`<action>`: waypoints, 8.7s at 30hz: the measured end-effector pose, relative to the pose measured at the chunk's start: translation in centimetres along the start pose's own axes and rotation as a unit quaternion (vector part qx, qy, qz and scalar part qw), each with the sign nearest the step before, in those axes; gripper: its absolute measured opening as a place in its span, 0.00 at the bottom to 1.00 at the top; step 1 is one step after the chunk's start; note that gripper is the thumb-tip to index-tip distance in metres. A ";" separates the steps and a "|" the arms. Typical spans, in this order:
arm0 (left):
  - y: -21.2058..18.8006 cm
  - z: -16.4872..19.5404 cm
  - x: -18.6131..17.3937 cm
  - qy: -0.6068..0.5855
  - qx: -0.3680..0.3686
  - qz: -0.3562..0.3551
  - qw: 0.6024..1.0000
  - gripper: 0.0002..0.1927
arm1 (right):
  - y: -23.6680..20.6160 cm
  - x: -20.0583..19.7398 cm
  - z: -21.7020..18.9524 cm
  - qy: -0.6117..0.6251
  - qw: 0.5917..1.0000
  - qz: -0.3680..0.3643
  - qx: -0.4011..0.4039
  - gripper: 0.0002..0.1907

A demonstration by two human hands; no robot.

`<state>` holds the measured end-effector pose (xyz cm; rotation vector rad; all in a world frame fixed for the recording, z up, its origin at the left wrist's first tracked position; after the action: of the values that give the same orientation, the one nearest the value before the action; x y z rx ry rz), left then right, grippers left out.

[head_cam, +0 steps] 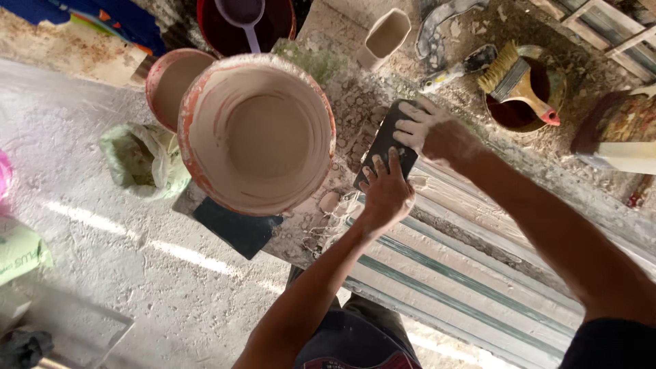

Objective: The person applies plaster by hand from a bowl onto long molded strips on a workbench, pressing and smoothing it into the grooves with their hands. They then use a flat float to spread and level the plaster along the mold surfaces, reloading plaster from the bowl as needed.

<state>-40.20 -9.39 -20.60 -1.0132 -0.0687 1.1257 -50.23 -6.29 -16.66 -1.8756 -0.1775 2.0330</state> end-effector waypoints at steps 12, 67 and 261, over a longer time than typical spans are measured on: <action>2.3 3.3 6.5 -0.098 0.093 -0.011 0.991 0.39 | -8.7 1.9 0.8 0.163 0.948 -0.271 0.047 0.20; -32.7 91.6 166.6 -0.019 0.326 0.110 0.939 0.27 | -183.2 57.0 -24.5 0.278 0.901 -0.256 0.212 0.27; -5.6 -22.4 -27.9 -0.429 0.207 0.239 0.846 0.39 | 14.4 -3.7 -6.7 0.834 0.256 0.279 0.401 0.24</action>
<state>-37.99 -45.36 -17.76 -0.0640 -0.2864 1.8965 -46.11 -21.94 -18.72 -2.0375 1.7449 -0.8372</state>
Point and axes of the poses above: each hand's wrist, its own y-axis towards the middle knuckle, its own x-axis out of the palm, z = x × y, the point moved 9 cm from there along y, towards the middle knuckle, and after that the axes turned 8 degrees about -x, right-handed, at the moved point
